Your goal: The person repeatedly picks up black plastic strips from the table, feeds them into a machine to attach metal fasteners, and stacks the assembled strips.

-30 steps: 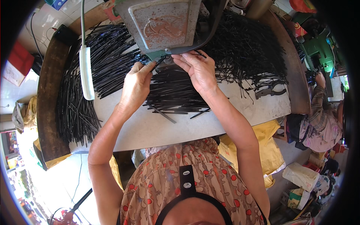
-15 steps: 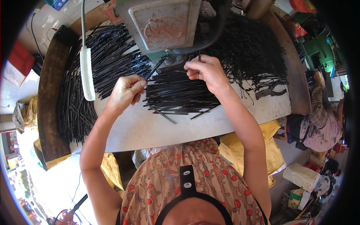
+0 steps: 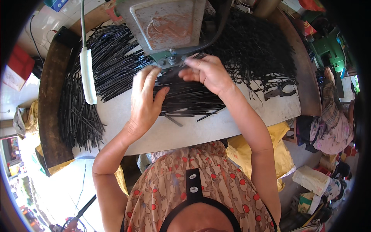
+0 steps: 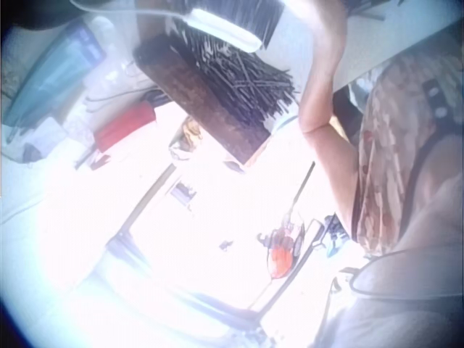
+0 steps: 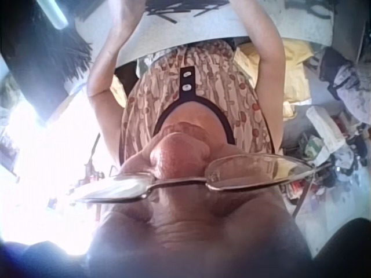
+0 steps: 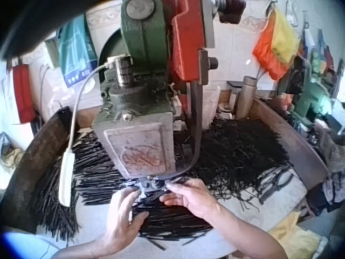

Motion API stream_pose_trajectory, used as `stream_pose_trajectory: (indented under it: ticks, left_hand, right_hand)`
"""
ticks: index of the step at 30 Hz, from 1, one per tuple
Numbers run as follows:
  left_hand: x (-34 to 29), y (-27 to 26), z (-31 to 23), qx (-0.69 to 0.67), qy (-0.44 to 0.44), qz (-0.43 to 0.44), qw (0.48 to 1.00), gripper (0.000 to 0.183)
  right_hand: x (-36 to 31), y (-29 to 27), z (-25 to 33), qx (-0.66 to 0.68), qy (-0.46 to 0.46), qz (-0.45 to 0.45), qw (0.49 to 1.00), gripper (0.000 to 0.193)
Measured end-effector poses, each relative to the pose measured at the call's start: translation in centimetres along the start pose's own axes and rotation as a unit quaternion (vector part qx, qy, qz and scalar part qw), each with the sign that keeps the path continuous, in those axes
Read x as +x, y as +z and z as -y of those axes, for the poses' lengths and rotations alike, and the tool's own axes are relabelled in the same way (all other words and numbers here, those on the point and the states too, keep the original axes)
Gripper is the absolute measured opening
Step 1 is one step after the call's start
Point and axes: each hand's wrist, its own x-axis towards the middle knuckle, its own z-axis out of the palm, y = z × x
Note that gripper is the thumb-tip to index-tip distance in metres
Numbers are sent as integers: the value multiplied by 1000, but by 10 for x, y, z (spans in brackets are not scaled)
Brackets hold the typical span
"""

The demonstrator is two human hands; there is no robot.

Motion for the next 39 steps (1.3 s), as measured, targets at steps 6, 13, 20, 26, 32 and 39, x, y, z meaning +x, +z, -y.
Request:
stream_pose_trajectory:
  ticks: [6,13,20,26,32,39]
  left_hand:
    - [5,16,8,-434,-314,113,837,26]
    - [34,31,35,-609,-517,26,602,26]
    - [37,35,46,-643,-476,-11,599,15]
    - [36,37,47,-648,-465,6,602,19]
    - [37,36,39,-628,-471,-16,619,19]
    - [37,39,40,-627,-467,-21,623,20]
  right_hand:
    - [11,-18,-6,108,-80,-62,989,19]
    - [12,-10,-5,118,-78,-54,988,18]
    - [4,-1,-6,112,-78,-89,987,16]
    - [5,1,-10,143,-91,-111,979,12]
    - [9,3,-12,159,-103,-129,973,9]
    - [7,3,-12,162,-96,-135,973,10]
